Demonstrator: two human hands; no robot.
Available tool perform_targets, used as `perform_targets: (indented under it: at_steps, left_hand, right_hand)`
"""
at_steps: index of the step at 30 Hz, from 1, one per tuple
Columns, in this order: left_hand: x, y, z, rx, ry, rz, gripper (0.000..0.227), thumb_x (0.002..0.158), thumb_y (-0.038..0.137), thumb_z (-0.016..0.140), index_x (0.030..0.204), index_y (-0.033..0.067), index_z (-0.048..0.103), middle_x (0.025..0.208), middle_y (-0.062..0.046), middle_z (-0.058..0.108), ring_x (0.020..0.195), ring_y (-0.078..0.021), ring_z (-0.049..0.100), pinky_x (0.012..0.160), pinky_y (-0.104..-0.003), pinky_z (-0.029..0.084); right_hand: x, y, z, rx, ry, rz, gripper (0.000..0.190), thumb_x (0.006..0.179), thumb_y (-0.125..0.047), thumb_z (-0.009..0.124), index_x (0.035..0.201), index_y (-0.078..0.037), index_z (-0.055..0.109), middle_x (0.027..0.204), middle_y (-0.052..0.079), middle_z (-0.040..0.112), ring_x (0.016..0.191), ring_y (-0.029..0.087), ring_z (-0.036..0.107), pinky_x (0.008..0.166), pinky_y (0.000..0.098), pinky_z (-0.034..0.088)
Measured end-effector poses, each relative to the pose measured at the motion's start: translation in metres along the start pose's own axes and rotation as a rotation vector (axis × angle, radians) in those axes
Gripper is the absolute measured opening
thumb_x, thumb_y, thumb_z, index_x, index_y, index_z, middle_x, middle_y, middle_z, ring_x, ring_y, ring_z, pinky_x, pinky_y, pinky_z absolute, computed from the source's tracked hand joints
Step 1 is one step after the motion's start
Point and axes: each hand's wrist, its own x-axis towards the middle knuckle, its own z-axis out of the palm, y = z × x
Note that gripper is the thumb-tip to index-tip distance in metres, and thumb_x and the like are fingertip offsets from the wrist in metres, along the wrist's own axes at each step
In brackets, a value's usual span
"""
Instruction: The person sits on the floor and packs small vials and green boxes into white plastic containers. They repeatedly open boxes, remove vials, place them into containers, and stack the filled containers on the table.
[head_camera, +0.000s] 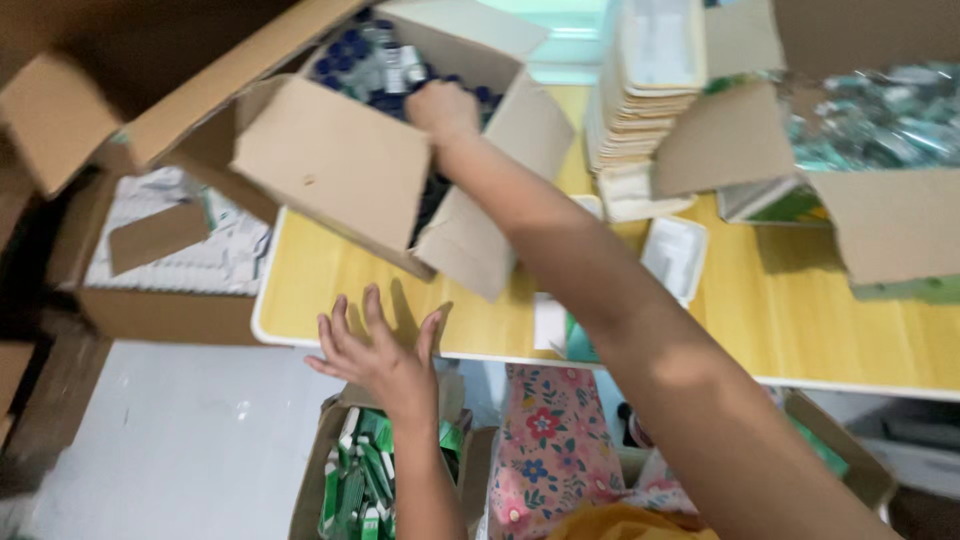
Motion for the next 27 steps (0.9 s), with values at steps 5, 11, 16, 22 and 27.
perform_targets:
  at_steps: [5, 11, 16, 22, 27]
  left_hand:
    - [-0.025, 0.032, 0.011, -0.17, 0.038, 0.128, 0.07, 0.089, 0.065, 0.07, 0.14, 0.0179, 0.063, 0.15, -0.017, 0.047, 0.148, -0.0408, 0.035, 0.124, -0.072, 0.006]
    - [-0.048, 0.064, 0.002, -0.256, 0.048, 0.257, 0.055, 0.09, 0.06, 0.072, 0.127, 0.019, 0.069, 0.141, -0.011, 0.054, 0.139, -0.0377, 0.041, 0.125, -0.064, 0.016]
    - [-0.055, 0.103, 0.0, -0.518, -0.095, 0.359, 0.048, 0.09, 0.039, 0.082, 0.126, 0.0095, 0.069, 0.137, -0.014, 0.057, 0.132, -0.0358, 0.048, 0.114, -0.051, 0.038]
    - [-0.06, 0.17, 0.008, -0.679, -0.281, 0.449, 0.052, 0.087, 0.026, 0.085, 0.13, 0.0053, 0.063, 0.131, -0.016, 0.059, 0.118, -0.0365, 0.059, 0.101, -0.047, 0.05]
    - [-0.053, 0.206, 0.023, -0.69, -0.397, 0.494, 0.082, 0.083, 0.026, 0.084, 0.147, -0.0015, 0.041, 0.135, -0.024, 0.057, 0.122, -0.0409, 0.058, 0.101, -0.047, 0.05]
  right_hand:
    - [-0.016, -0.007, -0.02, 0.011, 0.127, -0.078, 0.018, 0.086, -0.012, 0.061, 0.092, -0.008, 0.077, 0.1, 0.018, 0.074, 0.091, 0.036, 0.075, 0.07, 0.048, 0.061]
    - [-0.119, 0.051, -0.115, 0.506, 0.516, -0.43, 0.031, 0.076, -0.009, 0.074, 0.101, 0.0, 0.058, 0.089, 0.017, 0.066, 0.083, 0.038, 0.066, 0.07, 0.0474, 0.053]
    - [-0.284, 0.148, -0.152, 0.686, 0.38, -0.311, 0.026, 0.086, -0.007, 0.079, 0.103, -0.002, 0.061, 0.091, 0.008, 0.063, 0.081, 0.017, 0.064, 0.076, 0.0302, 0.055]
    - [-0.346, 0.23, -0.103, 0.81, 0.289, 0.013, 0.021, 0.089, -0.004, 0.078, 0.105, -0.001, 0.066, 0.091, 0.003, 0.068, 0.08, 0.008, 0.06, 0.077, 0.0255, 0.053]
    - [-0.341, 0.277, -0.067, 0.88, 0.121, 0.011, 0.016, 0.09, -0.004, 0.076, 0.104, -0.001, 0.069, 0.087, 0.001, 0.068, 0.079, 0.005, 0.06, 0.074, 0.0237, 0.05]
